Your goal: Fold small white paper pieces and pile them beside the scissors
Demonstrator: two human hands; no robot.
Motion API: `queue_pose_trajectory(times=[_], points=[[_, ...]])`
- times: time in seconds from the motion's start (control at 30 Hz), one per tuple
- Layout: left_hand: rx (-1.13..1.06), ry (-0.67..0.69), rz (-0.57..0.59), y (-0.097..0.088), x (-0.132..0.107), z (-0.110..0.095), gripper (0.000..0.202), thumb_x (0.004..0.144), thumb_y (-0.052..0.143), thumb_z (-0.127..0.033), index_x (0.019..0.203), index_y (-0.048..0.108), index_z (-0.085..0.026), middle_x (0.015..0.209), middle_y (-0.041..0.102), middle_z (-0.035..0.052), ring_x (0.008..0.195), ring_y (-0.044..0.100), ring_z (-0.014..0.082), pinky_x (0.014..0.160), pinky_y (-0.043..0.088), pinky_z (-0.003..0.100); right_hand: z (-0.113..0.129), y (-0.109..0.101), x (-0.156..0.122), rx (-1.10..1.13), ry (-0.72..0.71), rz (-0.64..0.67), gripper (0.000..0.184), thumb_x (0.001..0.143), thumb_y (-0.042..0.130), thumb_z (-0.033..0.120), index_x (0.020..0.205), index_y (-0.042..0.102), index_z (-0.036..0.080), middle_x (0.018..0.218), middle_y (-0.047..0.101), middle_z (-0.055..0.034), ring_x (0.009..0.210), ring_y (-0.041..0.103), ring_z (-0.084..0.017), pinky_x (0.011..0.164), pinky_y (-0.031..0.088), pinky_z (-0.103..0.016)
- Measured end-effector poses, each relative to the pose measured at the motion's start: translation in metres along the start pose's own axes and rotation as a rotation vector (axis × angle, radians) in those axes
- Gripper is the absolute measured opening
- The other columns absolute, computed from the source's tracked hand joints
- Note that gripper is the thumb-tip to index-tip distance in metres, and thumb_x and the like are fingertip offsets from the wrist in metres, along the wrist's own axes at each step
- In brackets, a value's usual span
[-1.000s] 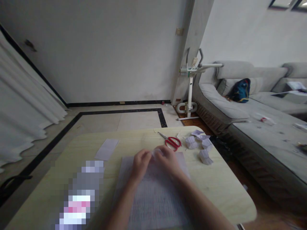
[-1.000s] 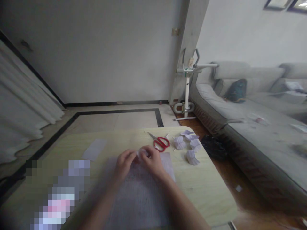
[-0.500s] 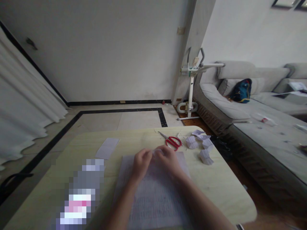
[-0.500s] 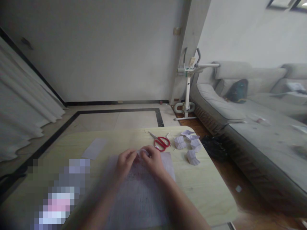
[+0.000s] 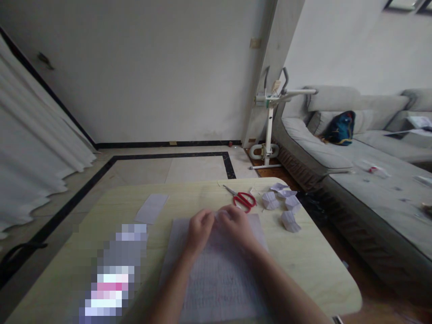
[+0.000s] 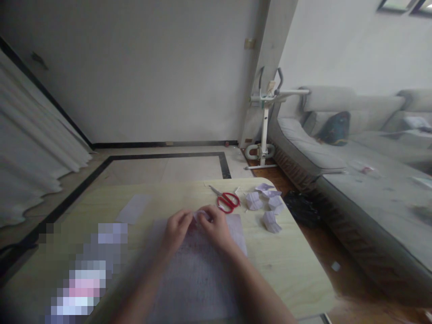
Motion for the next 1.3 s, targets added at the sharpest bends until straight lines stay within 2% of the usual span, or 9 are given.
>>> queue_pose_trajectory(times=[0.3, 0.5, 0.63, 0.8, 0.9, 1.03, 1.1, 1.2, 1.3], points=[[0.026, 0.009, -0.012, -0.001, 0.001, -0.003, 0.021, 0.077, 0.049, -0.032, 0.069, 0.061, -0.016, 0.061, 0.059, -0.0005, 0.059, 0.053, 0.0147, 0.054, 0.04, 0.021, 0.001, 0.001, -0.001, 0.013, 0.001, 0.01, 0.012, 0.075, 0.052, 0.016, 0.078, 0.063, 0.016, 0.074, 0.064, -0.0032, 0.07, 0.058, -0.015, 0.063, 0.044, -0.024], [0.003, -0.019, -0.053, -0.006, 0.001, -0.005, 0.019, 0.074, 0.05, -0.029, 0.068, 0.062, -0.016, 0.063, 0.06, -0.0002, 0.061, 0.054, 0.0152, 0.055, 0.041, 0.021, 0.012, 0.004, -0.003, -0.001, -0.07, 0.05, 0.012, 0.078, 0.053, 0.019, 0.082, 0.063, 0.016, 0.076, 0.063, -0.0026, 0.068, 0.055, -0.014, 0.06, 0.042, -0.023], [-0.063, -0.047, -0.097, -0.01, 0.001, -0.003, 0.017, 0.073, 0.05, -0.027, 0.063, 0.059, -0.016, 0.058, 0.056, -0.0022, 0.057, 0.051, 0.0134, 0.052, 0.039, 0.02, 0.015, 0.007, -0.005, -0.02, -0.11, 0.087, 0.015, 0.074, 0.053, 0.011, 0.082, 0.064, 0.018, 0.076, 0.062, -0.0017, 0.068, 0.054, -0.013, 0.06, 0.041, -0.023], [-0.157, -0.031, -0.021, -0.001, 0.0, -0.005, 0.022, 0.078, 0.052, -0.033, 0.068, 0.059, -0.015, 0.062, 0.058, -0.0008, 0.06, 0.054, 0.0138, 0.055, 0.042, 0.021, 0.01, 0.001, -0.004, -0.032, -0.116, 0.032, 0.019, 0.071, 0.051, 0.007, 0.08, 0.064, 0.017, 0.074, 0.062, -0.0014, 0.067, 0.054, -0.013, 0.062, 0.041, -0.023], [-0.189, -0.053, -0.001, 0.002, 0.0, -0.005, 0.023, 0.076, 0.057, -0.036, 0.074, 0.063, -0.014, 0.068, 0.062, 0.0012, 0.063, 0.057, 0.0148, 0.058, 0.044, 0.022, 0.011, 0.001, -0.004, -0.039, -0.137, 0.032, 0.021, 0.07, 0.051, 0.006, 0.08, 0.065, 0.017, 0.076, 0.063, -0.0022, 0.071, 0.055, -0.014, 0.066, 0.042, -0.024], [-0.209, -0.069, -0.031, -0.001, 0.0, -0.007, 0.021, 0.075, 0.061, -0.034, 0.077, 0.064, -0.014, 0.067, 0.062, 0.0002, 0.062, 0.057, 0.0136, 0.058, 0.044, 0.021, 0.003, -0.003, -0.003, 0.062, -0.065, 0.009, 0.036, 0.068, 0.05, 0.007, 0.101, 0.062, 0.019, 0.092, 0.063, -0.004, 0.082, 0.057, -0.016, 0.072, 0.044, -0.026], [-0.202, -0.07, -0.057, -0.003, 0.0, -0.009, 0.02, 0.075, 0.061, -0.034, 0.075, 0.063, -0.014, 0.063, 0.061, -0.0009, 0.059, 0.056, 0.0126, 0.057, 0.043, 0.021, -0.003, -0.002, -0.001, 0.15, -0.001, 0.027, 0.038, 0.07, 0.051, 0.011, 0.107, 0.059, 0.019, 0.094, 0.062, -0.0043, 0.082, 0.058, -0.016, 0.072, 0.045, -0.027], [-0.205, -0.079, -0.103, -0.007, 0.0, -0.011, 0.021, 0.075, 0.061, -0.034, 0.072, 0.063, -0.014, 0.061, 0.059, -0.0014, 0.056, 0.054, 0.0116, 0.054, 0.042, 0.02, -0.011, 0.0, 0.0, 0.241, 0.075, 0.052, 0.031, 0.075, 0.055, 0.022, 0.105, 0.06, 0.018, 0.091, 0.062, -0.0046, 0.078, 0.058, -0.016, 0.068, 0.045, -0.026], [-0.218, -0.072, -0.126, -0.009, 0.0, -0.011, 0.021, 0.075, 0.061, -0.034, 0.072, 0.062, -0.014, 0.059, 0.059, -0.0011, 0.055, 0.054, 0.0116, 0.054, 0.042, 0.02, -0.015, -0.001, 0.002, 0.275, 0.138, 0.027, 0.022, 0.077, 0.057, 0.03, 0.091, 0.065, 0.015, 0.082, 0.064, -0.0046, 0.074, 0.058, -0.016, 0.065, 0.044, -0.025]])
Point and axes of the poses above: each hand's wrist, its own x-axis towards the middle knuckle, its own y-axis out of the palm, z = x × y, the point moved 8 cm from there along x, towards the middle knuckle
